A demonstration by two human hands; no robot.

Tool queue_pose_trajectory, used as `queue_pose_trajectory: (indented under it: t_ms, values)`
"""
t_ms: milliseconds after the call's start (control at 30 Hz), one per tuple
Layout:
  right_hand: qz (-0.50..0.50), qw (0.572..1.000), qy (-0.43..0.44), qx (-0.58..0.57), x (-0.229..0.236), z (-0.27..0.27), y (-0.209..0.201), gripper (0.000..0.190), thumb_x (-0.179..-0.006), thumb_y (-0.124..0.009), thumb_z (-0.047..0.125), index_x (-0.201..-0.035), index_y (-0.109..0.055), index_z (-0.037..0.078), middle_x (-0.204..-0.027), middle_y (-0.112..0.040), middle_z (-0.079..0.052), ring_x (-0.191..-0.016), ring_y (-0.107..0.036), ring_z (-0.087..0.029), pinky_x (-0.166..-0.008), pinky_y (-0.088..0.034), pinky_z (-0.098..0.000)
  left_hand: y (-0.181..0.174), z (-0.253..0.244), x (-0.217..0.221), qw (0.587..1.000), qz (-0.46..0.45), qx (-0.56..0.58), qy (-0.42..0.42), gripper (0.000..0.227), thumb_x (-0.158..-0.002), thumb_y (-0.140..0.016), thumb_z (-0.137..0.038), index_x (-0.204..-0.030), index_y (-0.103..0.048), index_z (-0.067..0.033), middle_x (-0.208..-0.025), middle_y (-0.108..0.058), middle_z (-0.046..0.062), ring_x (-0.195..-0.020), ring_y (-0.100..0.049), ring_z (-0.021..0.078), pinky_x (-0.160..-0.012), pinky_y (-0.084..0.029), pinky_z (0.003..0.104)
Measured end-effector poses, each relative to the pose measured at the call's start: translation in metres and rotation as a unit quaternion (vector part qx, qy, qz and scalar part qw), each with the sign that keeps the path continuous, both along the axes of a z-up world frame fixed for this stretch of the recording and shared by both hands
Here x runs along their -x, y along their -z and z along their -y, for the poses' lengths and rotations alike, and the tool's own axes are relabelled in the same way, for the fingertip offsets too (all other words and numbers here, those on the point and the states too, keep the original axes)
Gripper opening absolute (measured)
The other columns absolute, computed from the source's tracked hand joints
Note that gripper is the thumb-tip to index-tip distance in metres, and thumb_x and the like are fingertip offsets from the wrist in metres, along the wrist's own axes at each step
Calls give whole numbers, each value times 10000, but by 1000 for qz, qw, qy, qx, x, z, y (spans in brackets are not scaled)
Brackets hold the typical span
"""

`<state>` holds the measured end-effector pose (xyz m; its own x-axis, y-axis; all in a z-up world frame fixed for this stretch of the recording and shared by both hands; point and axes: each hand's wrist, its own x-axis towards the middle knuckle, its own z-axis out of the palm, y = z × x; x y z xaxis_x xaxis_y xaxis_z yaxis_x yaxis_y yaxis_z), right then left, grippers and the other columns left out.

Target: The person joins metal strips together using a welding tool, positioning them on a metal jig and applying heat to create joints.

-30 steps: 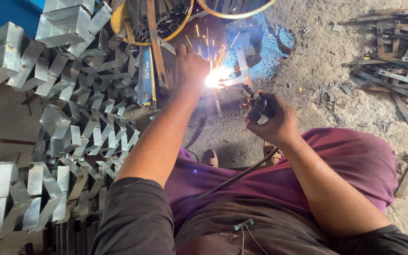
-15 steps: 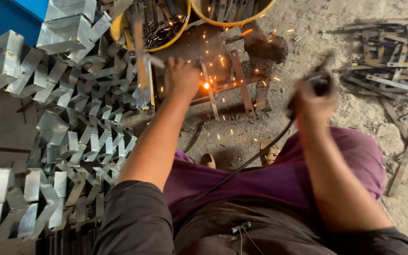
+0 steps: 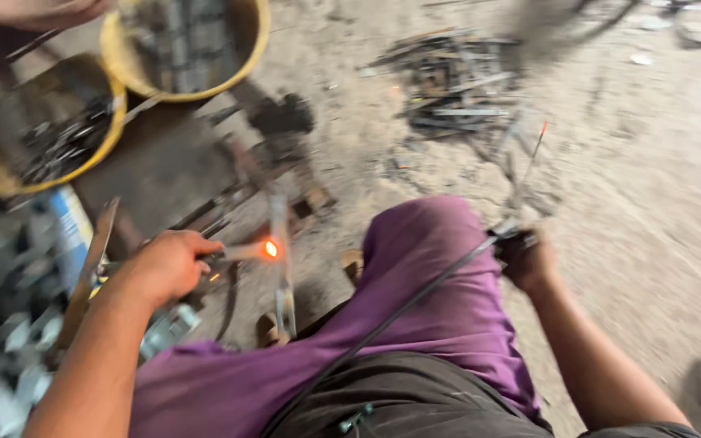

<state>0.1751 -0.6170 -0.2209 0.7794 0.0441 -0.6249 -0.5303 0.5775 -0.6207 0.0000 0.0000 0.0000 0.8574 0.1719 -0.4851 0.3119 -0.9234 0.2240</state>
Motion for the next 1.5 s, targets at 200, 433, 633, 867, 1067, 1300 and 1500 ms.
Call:
queue_pose_trajectory:
  t_ms: [200, 433, 633, 867, 1067, 1300, 1500]
  values:
    - [-197, 973, -116, 39, 77, -37, -20, 638, -904, -430, 551, -1109, -673, -2, -1101, -737, -189, -1029, -670, -343, -961, -506, -480, -64, 121, -130, 877, 366, -199, 240, 276, -936, -538, -101, -1099, -743, -189, -1312, -625, 66, -1417, -418, 306, -1198, -225, 587]
    - [-63, 976, -112, 174, 57, 18, 36, 351, -1018, -635, 417, -985, -651, 68, -755, -637, -59, -588, -595, -202, -548, -528, -345, -13, 165, -179, 795, 594, 53, 114, 235, -1003, -712, -200, -1202, -718, -75, -1383, -625, 181, -1323, -579, 359, -1141, -430, 527]
    - [54, 797, -191, 570, 21, 59, 6, 341, -966, -723, 400, -981, -821, 74, -721, -648, -122, -561, -544, -199, -506, -443, -360, 66, 128, -78, 862, 490, 117, 50, 268, -941, -736, -248, -1131, -741, -59, -1340, -682, 150, -1202, -663, 319, -1029, -527, 439]
    - [219, 569, -184, 771, -24, -18, -123, 320, -895, -756, 409, -1087, -795, 156, -875, -760, -129, -773, -721, -306, -674, -566, -453, 119, 68, 21, 843, 483, 166, -172, 303, -909, -733, -307, -1103, -761, -77, -1128, -751, 172, -1040, -729, 335, -890, -583, 419]
    - [416, 559, -244, 675, -11, -192, -201, 292, -947, -744, 379, -1100, -785, 135, -866, -764, -116, -747, -722, -244, -684, -559, -393, 139, 59, 22, 831, 445, 230, -241, 346, -896, -742, -342, -1161, -754, -120, -1055, -775, 147, -841, -764, 279, -744, -599, 405]
    - [450, 518, -413, 599, 31, -388, -244, 359, -858, -760, 361, -1133, -737, 133, -930, -778, -73, -697, -731, -190, -635, -602, -346, 144, 80, 7, 876, 330, 278, -216, 297, -972, -651, -335, -1168, -740, -131, -1006, -749, 84, -516, -599, 145, -426, -513, 327]
    - [579, 400, -455, 546, 38, -501, -243, 352, -843, -773, 330, -1089, -765, 79, -901, -770, -128, -750, -744, -221, -687, -593, -370, 137, 77, -3, 887, 303, 279, -208, 352, -980, -663, -361, -1203, -707, -92, -977, -747, 108, -523, -600, 139, -447, -526, 316]
